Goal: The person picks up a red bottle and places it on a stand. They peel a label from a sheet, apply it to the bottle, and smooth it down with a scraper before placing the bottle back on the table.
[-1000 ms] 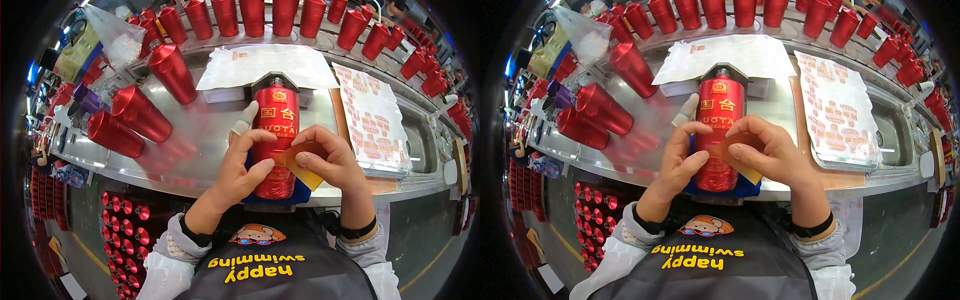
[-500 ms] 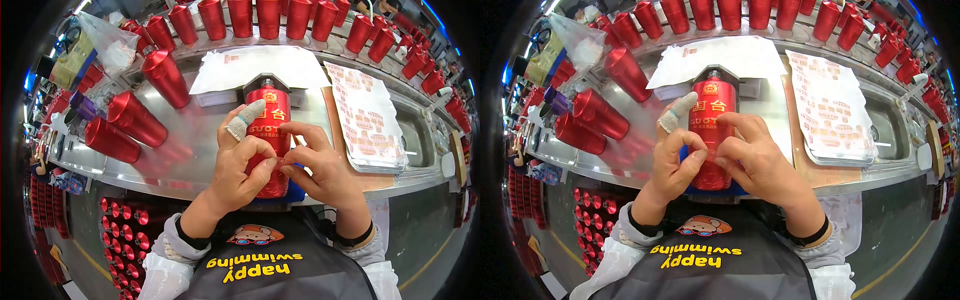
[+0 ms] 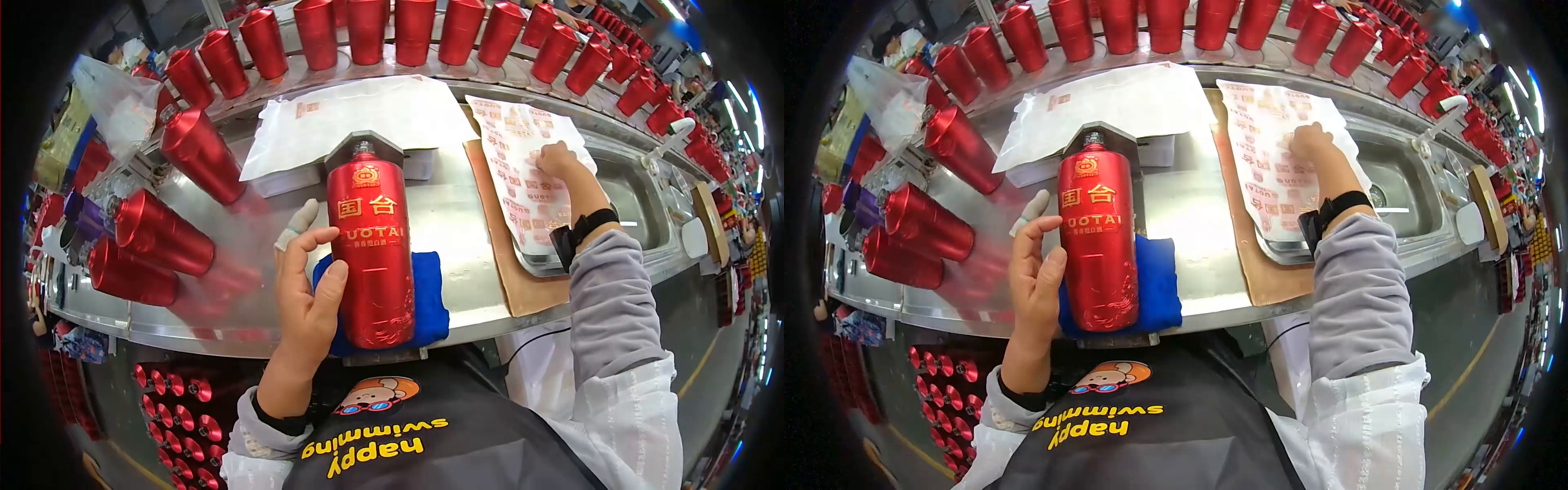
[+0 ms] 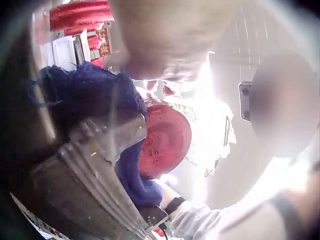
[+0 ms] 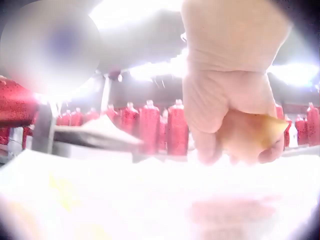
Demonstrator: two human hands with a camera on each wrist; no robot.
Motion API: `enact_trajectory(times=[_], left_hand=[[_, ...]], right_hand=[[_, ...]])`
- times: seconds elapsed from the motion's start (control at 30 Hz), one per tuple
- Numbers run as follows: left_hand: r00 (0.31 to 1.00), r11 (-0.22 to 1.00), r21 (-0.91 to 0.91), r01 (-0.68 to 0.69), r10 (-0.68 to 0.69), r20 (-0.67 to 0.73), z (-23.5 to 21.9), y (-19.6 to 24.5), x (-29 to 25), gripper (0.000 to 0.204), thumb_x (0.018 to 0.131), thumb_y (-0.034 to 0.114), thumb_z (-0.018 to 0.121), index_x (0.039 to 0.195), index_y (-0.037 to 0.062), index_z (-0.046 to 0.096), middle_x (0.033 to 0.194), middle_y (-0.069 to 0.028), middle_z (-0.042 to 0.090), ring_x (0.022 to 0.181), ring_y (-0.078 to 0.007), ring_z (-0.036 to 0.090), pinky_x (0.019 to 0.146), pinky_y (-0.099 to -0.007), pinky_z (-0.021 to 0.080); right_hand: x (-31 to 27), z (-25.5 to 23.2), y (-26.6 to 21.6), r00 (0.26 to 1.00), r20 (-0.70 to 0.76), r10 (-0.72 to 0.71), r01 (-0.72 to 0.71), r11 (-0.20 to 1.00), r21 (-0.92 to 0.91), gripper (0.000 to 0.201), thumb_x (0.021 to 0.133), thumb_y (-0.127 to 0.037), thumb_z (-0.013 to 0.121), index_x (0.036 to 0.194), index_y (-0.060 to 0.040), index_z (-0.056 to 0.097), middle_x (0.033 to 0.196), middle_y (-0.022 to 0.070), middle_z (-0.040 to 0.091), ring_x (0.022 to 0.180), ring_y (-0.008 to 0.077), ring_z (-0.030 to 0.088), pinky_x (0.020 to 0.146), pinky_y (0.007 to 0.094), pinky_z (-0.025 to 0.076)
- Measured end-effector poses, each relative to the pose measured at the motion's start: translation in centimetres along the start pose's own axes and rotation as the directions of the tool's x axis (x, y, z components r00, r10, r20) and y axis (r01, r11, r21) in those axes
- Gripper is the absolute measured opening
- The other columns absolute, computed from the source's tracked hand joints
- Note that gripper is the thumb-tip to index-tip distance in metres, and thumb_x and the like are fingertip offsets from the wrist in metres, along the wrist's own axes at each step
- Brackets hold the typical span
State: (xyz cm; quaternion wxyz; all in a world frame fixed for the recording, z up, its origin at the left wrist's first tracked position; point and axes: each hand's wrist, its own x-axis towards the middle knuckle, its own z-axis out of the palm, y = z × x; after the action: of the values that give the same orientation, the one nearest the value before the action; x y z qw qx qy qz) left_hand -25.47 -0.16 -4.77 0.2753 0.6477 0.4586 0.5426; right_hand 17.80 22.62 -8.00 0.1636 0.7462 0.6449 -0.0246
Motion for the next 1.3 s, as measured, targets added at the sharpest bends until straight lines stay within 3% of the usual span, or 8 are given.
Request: enact_trajectory(times=[0.13, 0.27, 0.33, 0.43, 0.6, 0.87, 1.13, 1.3], left_hand=[[0.998, 0.997, -0.051, 0.059, -0.06, -0.011, -0.3, -0.5, -0.3, 0.032, 0.092, 0.019, 0.06, 0.12, 0.0041, 0.058, 0.145, -0.0215, 0.044, 0.132, -0.03, 0.042, 0.111, -0.0405, 0.028], [0.993, 0.987, -0.122, 0.109, -0.113, -0.023, 0.3, -0.9, -0.6, 0.036, 0.094, 0.022, 0.058, 0.123, 0.0015, 0.055, 0.141, -0.0193, 0.047, 0.13, -0.0285, 0.044, 0.111, -0.0377, 0.029], [0.993, 0.982, -0.149, 0.114, -0.117, -0.012, 0.3, -1.0, -0.7, 0.038, 0.096, 0.022, 0.056, 0.127, 0.0003, 0.052, 0.139, -0.0195, 0.048, 0.129, -0.0271, 0.044, 0.11, -0.0364, 0.029], [0.989, 0.971, -0.193, 0.141, -0.145, -0.007, 0.0, -0.2, -1.2, 0.038, 0.098, 0.022, 0.054, 0.129, -0.0002, 0.05, 0.138, -0.0205, 0.048, 0.129, -0.0256, 0.045, 0.11, -0.0361, 0.03], [0.968, 0.86, -0.446, 0.246, -0.197, 0.155, 0.1, 0.3, -2.4, 0.053, 0.101, 0.033, 0.049, 0.139, -0.002, 0.036, 0.146, -0.0166, 0.038, 0.13, -0.022, 0.041, 0.107, -0.0359, 0.036], [0.99, 0.989, -0.077, 0.127, -0.121, 0.074, 1.2, -0.2, -2.5, 0.072, 0.091, 0.034, 0.068, 0.143, -0.0003, 0.032, 0.135, -0.0205, 0.042, 0.126, -0.03, 0.042, 0.109, -0.0401, 0.031], [0.972, 0.952, -0.222, 0.213, -0.183, 0.147, 0.5, -0.1, -2.0, 0.081, 0.089, 0.038, 0.069, 0.146, -0.0014, 0.027, 0.137, -0.0214, 0.04, 0.128, -0.0308, 0.04, 0.11, -0.0412, 0.03], [0.976, 0.994, 0.018, 0.109, -0.11, 0.19, 0.7, 0.3, -2.2, 0.092, 0.086, 0.041, 0.071, 0.149, -0.0018, 0.019, 0.14, -0.0241, 0.036, 0.13, -0.0334, 0.038, 0.111, -0.0434, 0.029]], right_hand=[[-0.8, 0.2, 0.1, 0.983, -0.174, -0.06, 0.054, 0.998, -0.039, 0.034, 0.089, -0.028, 0.059, 0.113, -0.0062, 0.069, 0.113, 0.0201, 0.063, 0.115, 0.038, 0.055, 0.095, 0.0516, 0.047], [-9.4, -4.5, -4.2, 0.862, -0.351, -0.366, 0.442, 0.881, 0.167, 0.023, 0.088, -0.023, 0.061, 0.099, -0.0036, 0.068, 0.108, 0.0213, 0.06, 0.102, 0.0363, 0.058, 0.085, 0.0473, 0.049], [-16.2, -5.8, -7.8, 0.681, -0.547, -0.486, 0.726, 0.546, 0.419, 0.013, 0.088, -0.013, 0.064, 0.088, -0.001, 0.058, 0.106, 0.0157, 0.055, 0.099, 0.0305, 0.054, 0.088, 0.037, 0.044], [-25.4, -7.9, -13.1, 0.584, -0.568, -0.58, 0.771, 0.18, 0.61, 0.014, 0.084, -0.008, 0.071, 0.088, -0.0025, 0.059, 0.11, 0.0141, 0.051, 0.104, 0.0309, 0.054, 0.093, 0.0375, 0.044], [-28.5, -6.1, -17.5, 0.584, -0.623, -0.52, 0.804, 0.267, 0.532, 0.012, 0.083, -0.008, 0.07, 0.085, -0.0025, 0.06, 0.111, 0.0172, 0.051, 0.103, 0.0364, 0.051, 0.088, 0.0429, 0.043], [-28.8, -5.1, -18.0, 0.614, -0.644, -0.456, 0.788, 0.317, 0.528, 0.015, 0.081, -0.01, 0.072, 0.083, -0.0028, 0.059, 0.113, 0.0193, 0.05, 0.106, 0.0374, 0.05, 0.09, 0.0434, 0.042], [-28.1, -3.1, -17.6, 0.739, -0.532, -0.413, 0.623, 0.119, 0.773, 0.017, 0.084, -0.014, 0.072, 0.085, -0.0032, 0.058, 0.113, 0.0194, 0.047, 0.112, 0.0335, 0.049, 0.093, 0.0388, 0.042], [-27.6, -2.0, -17.6, 0.766, -0.486, -0.421, 0.559, 0.063, 0.827, 0.02, 0.086, -0.018, 0.072, 0.088, -0.0037, 0.058, 0.116, 0.0177, 0.043, 0.114, 0.0293, 0.046, 0.091, 0.0354, 0.043]])
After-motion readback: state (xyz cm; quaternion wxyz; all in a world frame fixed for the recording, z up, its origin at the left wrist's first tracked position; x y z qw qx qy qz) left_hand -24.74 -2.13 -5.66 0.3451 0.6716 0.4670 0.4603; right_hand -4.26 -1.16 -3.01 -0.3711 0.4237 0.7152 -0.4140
